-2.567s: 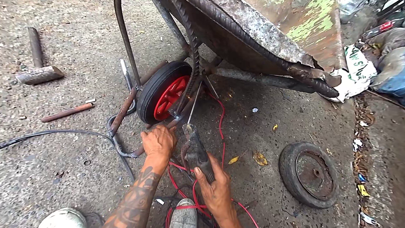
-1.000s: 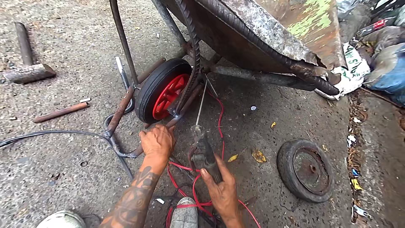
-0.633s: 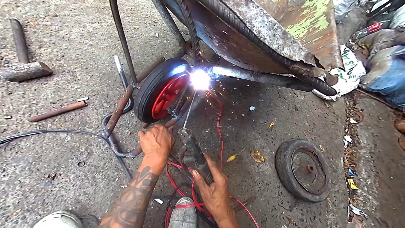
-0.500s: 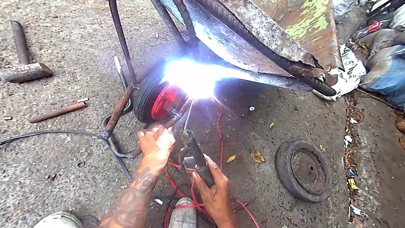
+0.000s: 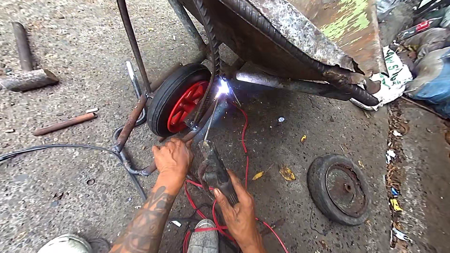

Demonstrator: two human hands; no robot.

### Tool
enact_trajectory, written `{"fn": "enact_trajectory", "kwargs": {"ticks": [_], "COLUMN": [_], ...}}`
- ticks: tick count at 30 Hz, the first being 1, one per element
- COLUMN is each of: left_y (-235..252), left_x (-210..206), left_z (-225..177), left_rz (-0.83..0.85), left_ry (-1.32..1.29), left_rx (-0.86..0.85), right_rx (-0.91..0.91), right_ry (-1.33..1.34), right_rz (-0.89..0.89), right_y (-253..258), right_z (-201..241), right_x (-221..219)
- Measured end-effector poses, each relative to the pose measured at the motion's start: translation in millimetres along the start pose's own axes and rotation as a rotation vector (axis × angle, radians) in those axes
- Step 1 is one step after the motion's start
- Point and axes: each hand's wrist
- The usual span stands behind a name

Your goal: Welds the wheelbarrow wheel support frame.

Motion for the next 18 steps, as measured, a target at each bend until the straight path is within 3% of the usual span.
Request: {"fn": "enact_trajectory", "kwargs": {"ticks": [18], "left_y": [-2.1], "left_x": [7.2], "left_z": [-0.3], "left_rz": [0.039], "left_ry": [-0.052], "left_rx": [0.004], "right_rx": [0.001], "right_ry": [0.034], "right_rz": [-0.059], "right_y": [1.2], "right_z": [9.3], "right_x": [-1.2]}}
Point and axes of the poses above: each hand's wrist, its own y-axis towards the middle knuckle, its own x-axis out of the back of the hand, z = x × y, and after that the axes turned 7 degrees about -y, right-handed
